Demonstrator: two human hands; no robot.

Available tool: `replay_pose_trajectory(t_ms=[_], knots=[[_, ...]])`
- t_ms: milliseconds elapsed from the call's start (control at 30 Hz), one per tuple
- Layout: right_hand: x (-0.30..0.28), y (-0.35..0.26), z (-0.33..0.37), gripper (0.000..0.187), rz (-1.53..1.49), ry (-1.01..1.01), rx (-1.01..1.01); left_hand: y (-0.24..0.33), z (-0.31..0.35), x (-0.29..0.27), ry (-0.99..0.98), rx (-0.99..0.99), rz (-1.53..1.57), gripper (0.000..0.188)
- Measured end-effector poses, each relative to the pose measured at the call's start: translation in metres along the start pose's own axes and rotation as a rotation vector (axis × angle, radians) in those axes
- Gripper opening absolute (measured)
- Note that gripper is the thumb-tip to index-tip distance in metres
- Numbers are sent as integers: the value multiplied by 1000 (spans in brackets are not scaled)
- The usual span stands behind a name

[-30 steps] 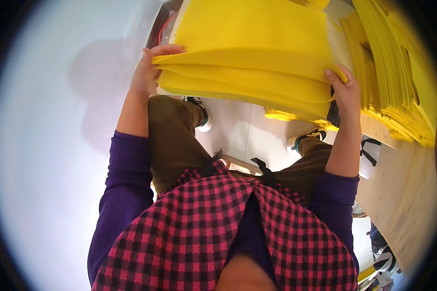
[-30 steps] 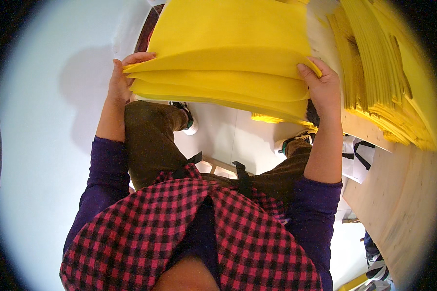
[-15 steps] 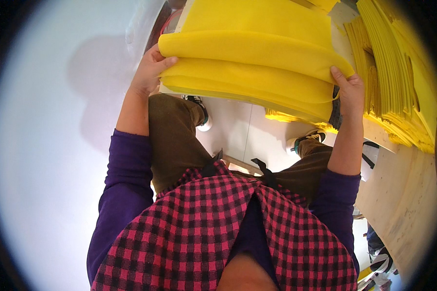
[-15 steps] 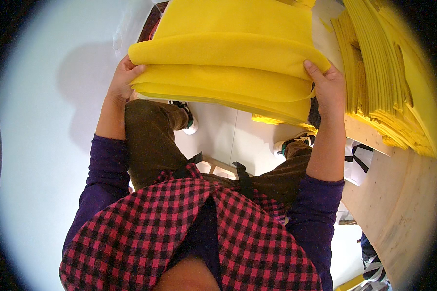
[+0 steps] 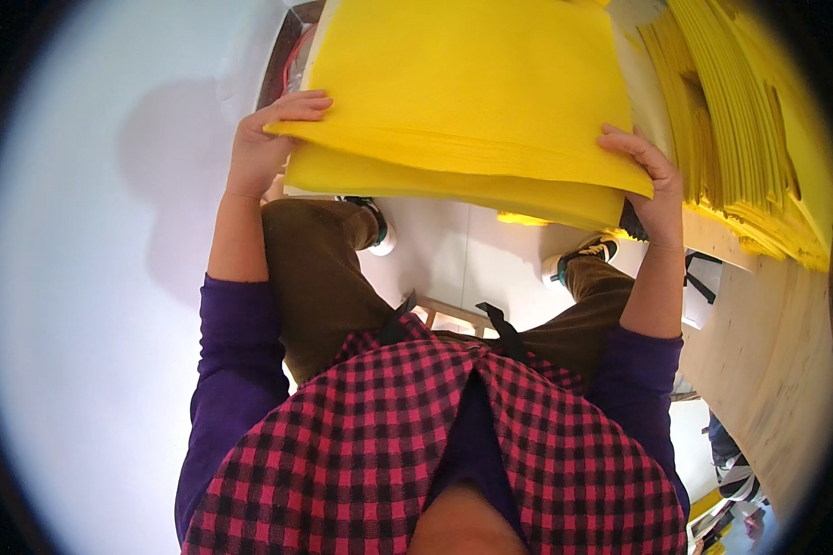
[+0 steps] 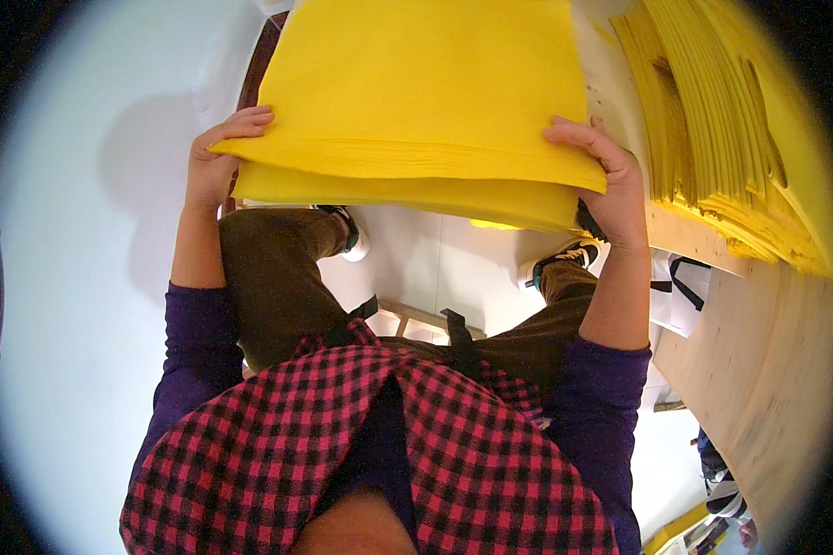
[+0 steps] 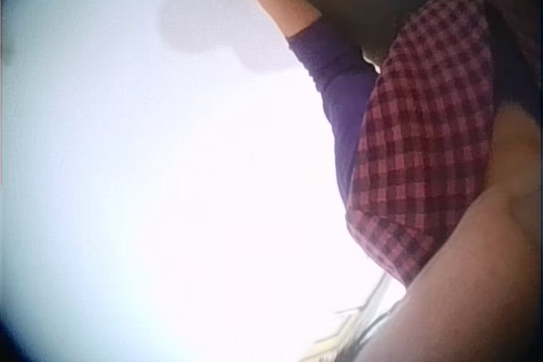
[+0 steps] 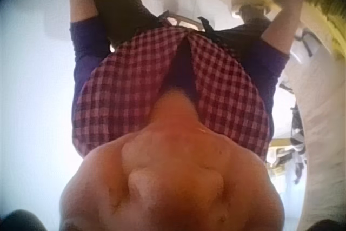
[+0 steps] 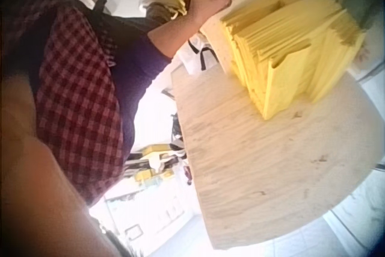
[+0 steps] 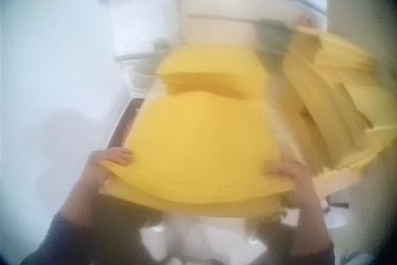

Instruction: The person repeatedly folds yellow foam sheets in half and stacks them on a table. The person handles the sheets one at a time, aligning edges and pressing the folds before placing each folded sheet onto a growing pile.

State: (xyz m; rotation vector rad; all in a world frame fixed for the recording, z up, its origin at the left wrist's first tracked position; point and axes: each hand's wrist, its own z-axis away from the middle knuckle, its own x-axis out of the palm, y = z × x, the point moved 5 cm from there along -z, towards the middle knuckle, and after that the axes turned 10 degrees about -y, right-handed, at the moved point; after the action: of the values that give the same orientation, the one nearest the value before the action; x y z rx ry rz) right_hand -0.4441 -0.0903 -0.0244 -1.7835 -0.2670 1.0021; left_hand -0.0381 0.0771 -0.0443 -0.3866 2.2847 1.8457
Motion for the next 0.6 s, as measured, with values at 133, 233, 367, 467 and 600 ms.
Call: replay_pose_trajectory(t_ms=[133, 233, 367, 467, 600], knots=[[6, -2, 4, 33, 136, 45, -93, -3, 3, 4, -1, 22, -6, 30], [7, 1, 5, 31, 215, 14, -137, -2, 4, 5, 12, 14, -41, 31], [7, 2, 5, 30, 278, 4, -183, 5, 2, 6, -7, 89, -187, 27], [6, 0, 4, 28, 293, 30, -187, 12, -2, 6, -16, 192, -336, 26], [4, 0, 2, 27, 284, 66, -152, 13, -5, 3, 37, 115, -257, 26]])
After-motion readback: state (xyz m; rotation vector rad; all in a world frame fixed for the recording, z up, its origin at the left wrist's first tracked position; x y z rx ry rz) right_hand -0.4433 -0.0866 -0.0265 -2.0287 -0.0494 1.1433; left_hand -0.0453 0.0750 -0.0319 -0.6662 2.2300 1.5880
